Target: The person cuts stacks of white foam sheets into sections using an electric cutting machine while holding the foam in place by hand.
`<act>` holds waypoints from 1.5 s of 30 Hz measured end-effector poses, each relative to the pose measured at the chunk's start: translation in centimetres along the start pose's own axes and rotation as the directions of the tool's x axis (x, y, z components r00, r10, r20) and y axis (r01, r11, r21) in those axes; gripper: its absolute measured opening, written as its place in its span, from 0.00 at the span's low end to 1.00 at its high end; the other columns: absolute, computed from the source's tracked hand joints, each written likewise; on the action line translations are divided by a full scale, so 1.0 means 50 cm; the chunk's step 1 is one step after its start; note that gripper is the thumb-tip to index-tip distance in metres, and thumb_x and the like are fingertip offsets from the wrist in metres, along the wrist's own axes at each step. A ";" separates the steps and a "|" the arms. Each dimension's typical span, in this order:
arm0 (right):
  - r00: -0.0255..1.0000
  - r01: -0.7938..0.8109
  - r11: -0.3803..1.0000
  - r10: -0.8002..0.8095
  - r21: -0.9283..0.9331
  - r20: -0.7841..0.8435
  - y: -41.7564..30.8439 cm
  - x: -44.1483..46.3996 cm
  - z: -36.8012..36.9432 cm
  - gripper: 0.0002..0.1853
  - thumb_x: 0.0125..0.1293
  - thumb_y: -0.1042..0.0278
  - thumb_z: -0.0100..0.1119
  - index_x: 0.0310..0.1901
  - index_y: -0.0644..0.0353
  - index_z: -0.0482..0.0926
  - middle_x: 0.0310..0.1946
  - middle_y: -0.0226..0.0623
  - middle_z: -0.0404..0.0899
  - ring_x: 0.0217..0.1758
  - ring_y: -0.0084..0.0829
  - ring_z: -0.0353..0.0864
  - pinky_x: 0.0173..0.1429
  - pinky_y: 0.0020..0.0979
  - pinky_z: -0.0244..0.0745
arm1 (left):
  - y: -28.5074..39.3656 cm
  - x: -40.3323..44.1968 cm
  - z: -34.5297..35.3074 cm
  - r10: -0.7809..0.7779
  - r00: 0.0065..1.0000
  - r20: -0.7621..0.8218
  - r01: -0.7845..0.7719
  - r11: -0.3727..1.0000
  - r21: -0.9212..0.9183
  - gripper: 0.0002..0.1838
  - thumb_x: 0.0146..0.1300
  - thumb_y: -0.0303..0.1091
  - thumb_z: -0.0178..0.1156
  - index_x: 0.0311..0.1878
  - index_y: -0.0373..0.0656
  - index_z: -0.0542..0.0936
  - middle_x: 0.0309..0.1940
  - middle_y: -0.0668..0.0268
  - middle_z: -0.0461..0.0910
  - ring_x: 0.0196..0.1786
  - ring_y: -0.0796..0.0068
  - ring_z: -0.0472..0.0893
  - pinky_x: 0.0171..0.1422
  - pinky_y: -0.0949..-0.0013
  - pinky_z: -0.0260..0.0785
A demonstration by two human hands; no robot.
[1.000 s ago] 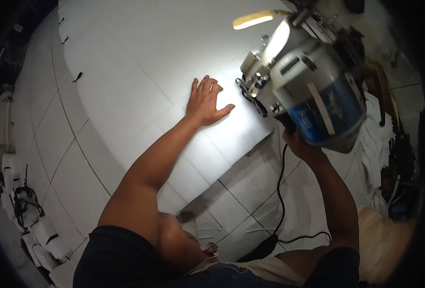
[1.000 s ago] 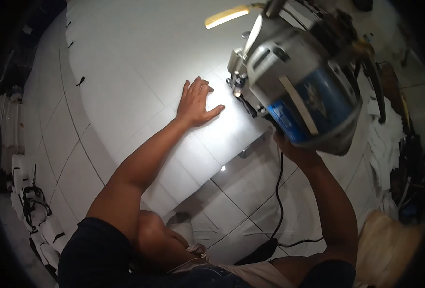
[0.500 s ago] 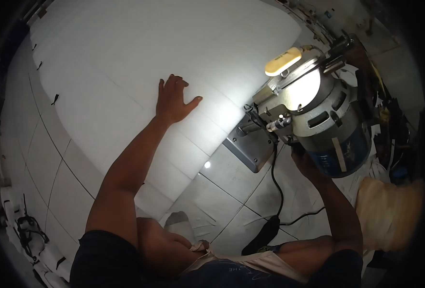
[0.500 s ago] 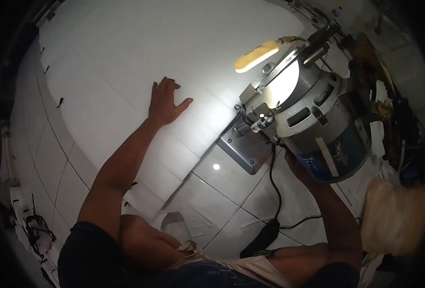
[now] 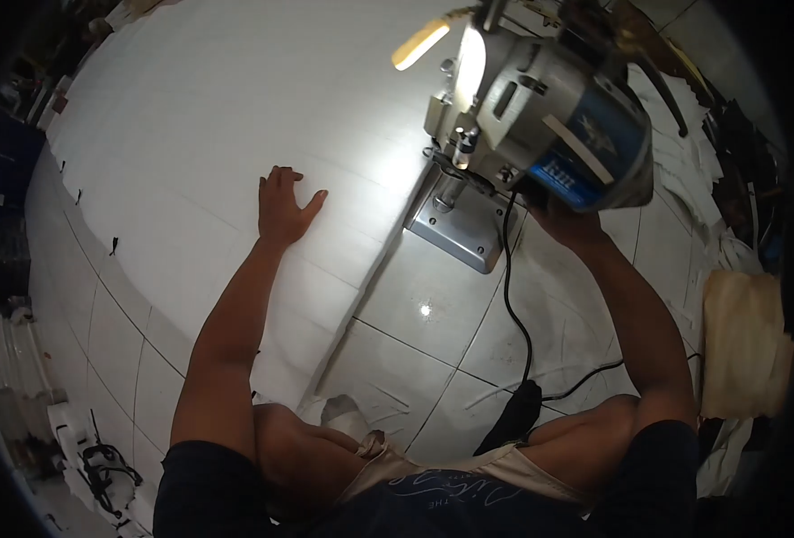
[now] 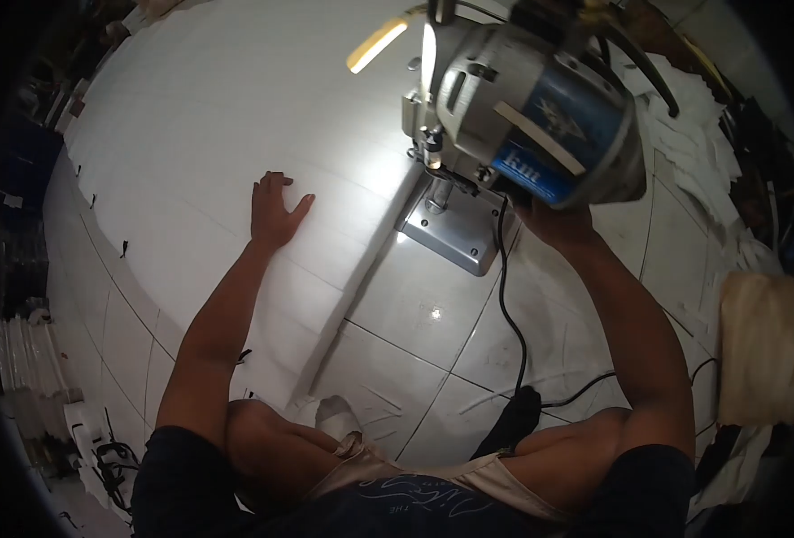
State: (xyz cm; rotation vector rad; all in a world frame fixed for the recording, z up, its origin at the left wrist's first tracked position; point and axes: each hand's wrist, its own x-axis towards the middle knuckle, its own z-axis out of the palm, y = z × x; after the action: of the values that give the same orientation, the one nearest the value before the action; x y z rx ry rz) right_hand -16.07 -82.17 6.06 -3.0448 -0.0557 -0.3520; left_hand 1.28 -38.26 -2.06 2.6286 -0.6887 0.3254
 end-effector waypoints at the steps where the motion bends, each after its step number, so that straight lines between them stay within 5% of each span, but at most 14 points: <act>1: 0.997 0.030 0.998 -0.034 -0.059 -0.070 0.015 0.004 0.015 0.28 0.63 0.48 0.67 0.59 0.55 0.75 0.53 0.48 0.76 0.57 0.46 0.79 0.59 0.46 0.77 | 0.002 -0.001 0.001 0.002 1.000 -0.005 -0.002 1.000 0.019 0.27 0.61 0.49 0.67 0.52 0.36 0.74 0.51 0.52 0.74 0.57 0.48 0.73 0.70 0.43 0.59; 4: 0.961 0.162 0.977 -0.188 -0.136 -0.204 0.052 0.003 0.046 0.28 0.63 0.48 0.67 0.59 0.55 0.75 0.53 0.49 0.76 0.57 0.47 0.79 0.59 0.44 0.77 | 0.007 -0.006 0.012 0.029 1.000 0.001 -0.029 0.999 0.042 0.27 0.60 0.51 0.68 0.49 0.37 0.75 0.49 0.54 0.74 0.55 0.51 0.74 0.72 0.41 0.57; 6: 0.964 0.162 0.987 -0.163 -0.024 -0.208 0.060 -0.011 0.064 0.28 0.62 0.49 0.67 0.60 0.53 0.75 0.54 0.47 0.76 0.58 0.45 0.79 0.60 0.44 0.77 | 0.014 -0.002 0.010 0.070 0.997 -0.017 -0.068 0.991 0.113 0.26 0.60 0.50 0.67 0.49 0.37 0.76 0.50 0.54 0.74 0.55 0.50 0.74 0.72 0.41 0.57; 11: 0.991 0.116 0.992 -0.112 0.045 -0.079 0.045 0.002 0.059 0.26 0.65 0.48 0.61 0.62 0.48 0.74 0.63 0.40 0.73 0.66 0.40 0.74 0.68 0.41 0.72 | 0.033 -0.004 -0.001 0.133 0.990 0.055 -0.143 0.875 0.462 0.28 0.63 0.52 0.64 0.55 0.37 0.75 0.60 0.50 0.72 0.65 0.50 0.71 0.73 0.40 0.56; 13: 0.978 -0.002 0.992 -0.024 0.123 0.205 0.038 0.018 0.040 0.23 0.67 0.49 0.55 0.62 0.46 0.76 0.61 0.38 0.76 0.65 0.39 0.76 0.67 0.39 0.75 | 0.048 0.013 -0.014 0.022 0.995 0.101 -0.058 0.928 0.368 0.30 0.65 0.52 0.62 0.60 0.38 0.73 0.63 0.48 0.70 0.68 0.49 0.68 0.74 0.43 0.57; 16: 0.944 -0.090 0.987 0.041 0.136 0.327 0.026 0.034 0.012 0.20 0.66 0.50 0.55 0.56 0.48 0.81 0.54 0.37 0.82 0.57 0.38 0.83 0.60 0.39 0.80 | 0.055 0.042 -0.005 -0.082 0.987 0.141 0.040 0.959 0.280 0.31 0.66 0.52 0.61 0.62 0.37 0.71 0.63 0.46 0.70 0.68 0.47 0.69 0.73 0.49 0.60; 19: 0.954 -0.113 0.973 0.049 0.201 0.296 0.020 0.036 0.020 0.12 0.63 0.65 0.56 0.45 0.51 0.86 0.45 0.37 0.87 0.50 0.38 0.87 0.52 0.40 0.82 | 0.056 0.092 -0.052 -0.046 0.947 0.319 -0.042 0.964 0.262 0.31 0.68 0.54 0.59 0.63 0.39 0.72 0.64 0.46 0.70 0.67 0.49 0.71 0.71 0.56 0.64; 22: 0.947 -0.122 0.963 0.041 0.240 0.320 0.017 0.035 -0.008 0.12 0.63 0.66 0.56 0.45 0.53 0.86 0.45 0.38 0.87 0.50 0.39 0.87 0.52 0.40 0.82 | 0.126 0.127 -0.134 -0.152 0.884 0.441 0.020 0.957 0.290 0.29 0.69 0.55 0.58 0.61 0.40 0.76 0.61 0.49 0.75 0.64 0.51 0.74 0.68 0.58 0.67; 28: 0.950 -0.073 0.963 -0.012 0.258 0.313 0.028 0.031 -0.030 0.22 0.65 0.47 0.55 0.46 0.58 0.84 0.45 0.44 0.86 0.49 0.42 0.86 0.55 0.42 0.81 | 0.130 0.142 -0.191 -0.143 0.869 0.474 -0.077 0.907 0.415 0.29 0.69 0.56 0.58 0.60 0.40 0.77 0.58 0.51 0.79 0.61 0.52 0.78 0.66 0.59 0.70; 32: 0.951 -0.104 0.900 -0.036 0.424 0.308 0.044 0.029 -0.015 0.24 0.66 0.47 0.56 0.55 0.55 0.80 0.50 0.46 0.83 0.57 0.44 0.82 0.62 0.41 0.76 | 0.081 0.119 -0.081 -0.062 0.942 0.330 -0.050 0.946 0.321 0.37 0.69 0.62 0.53 0.70 0.43 0.70 0.70 0.44 0.66 0.74 0.45 0.64 0.77 0.47 0.54; 35: 0.969 -0.050 0.892 -0.066 0.449 0.239 0.058 0.029 0.017 0.24 0.67 0.47 0.56 0.59 0.52 0.78 0.54 0.44 0.82 0.61 0.41 0.80 0.65 0.40 0.74 | 0.078 0.125 0.008 -0.152 0.946 0.288 0.063 0.953 0.297 0.45 0.69 0.69 0.47 0.77 0.43 0.59 0.76 0.38 0.51 0.79 0.34 0.47 0.80 0.35 0.38; 38: 0.949 -0.007 0.934 -0.105 0.356 0.297 0.056 0.028 0.000 0.24 0.70 0.47 0.57 0.61 0.51 0.76 0.56 0.43 0.80 0.62 0.40 0.78 0.67 0.43 0.72 | 0.059 0.153 0.067 -0.140 0.970 0.197 0.085 0.961 0.265 0.47 0.69 0.69 0.46 0.77 0.40 0.57 0.77 0.37 0.50 0.79 0.34 0.46 0.80 0.35 0.37; 41: 0.949 0.180 0.886 -0.271 0.428 0.161 0.069 0.028 0.006 0.20 0.71 0.52 0.61 0.59 0.52 0.79 0.54 0.38 0.82 0.59 0.35 0.80 0.64 0.40 0.74 | 0.038 0.152 0.108 -0.176 0.964 0.198 0.132 0.966 0.220 0.48 0.69 0.70 0.45 0.78 0.39 0.54 0.77 0.38 0.47 0.80 0.37 0.44 0.81 0.40 0.35; 45: 0.934 0.296 0.905 -0.342 0.305 0.108 0.075 0.032 0.000 0.19 0.70 0.54 0.62 0.58 0.52 0.79 0.53 0.36 0.82 0.58 0.33 0.81 0.64 0.39 0.75 | 0.065 0.136 0.113 -0.236 0.947 0.218 0.184 0.955 0.234 0.51 0.68 0.75 0.38 0.80 0.43 0.49 0.79 0.43 0.42 0.82 0.47 0.39 0.84 0.48 0.29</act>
State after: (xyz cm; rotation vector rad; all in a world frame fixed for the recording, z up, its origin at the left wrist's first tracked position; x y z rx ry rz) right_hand -14.34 -85.84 6.16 -2.7616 -0.5712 -0.1037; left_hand 6.08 -46.13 -3.88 2.9457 -0.4586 0.0101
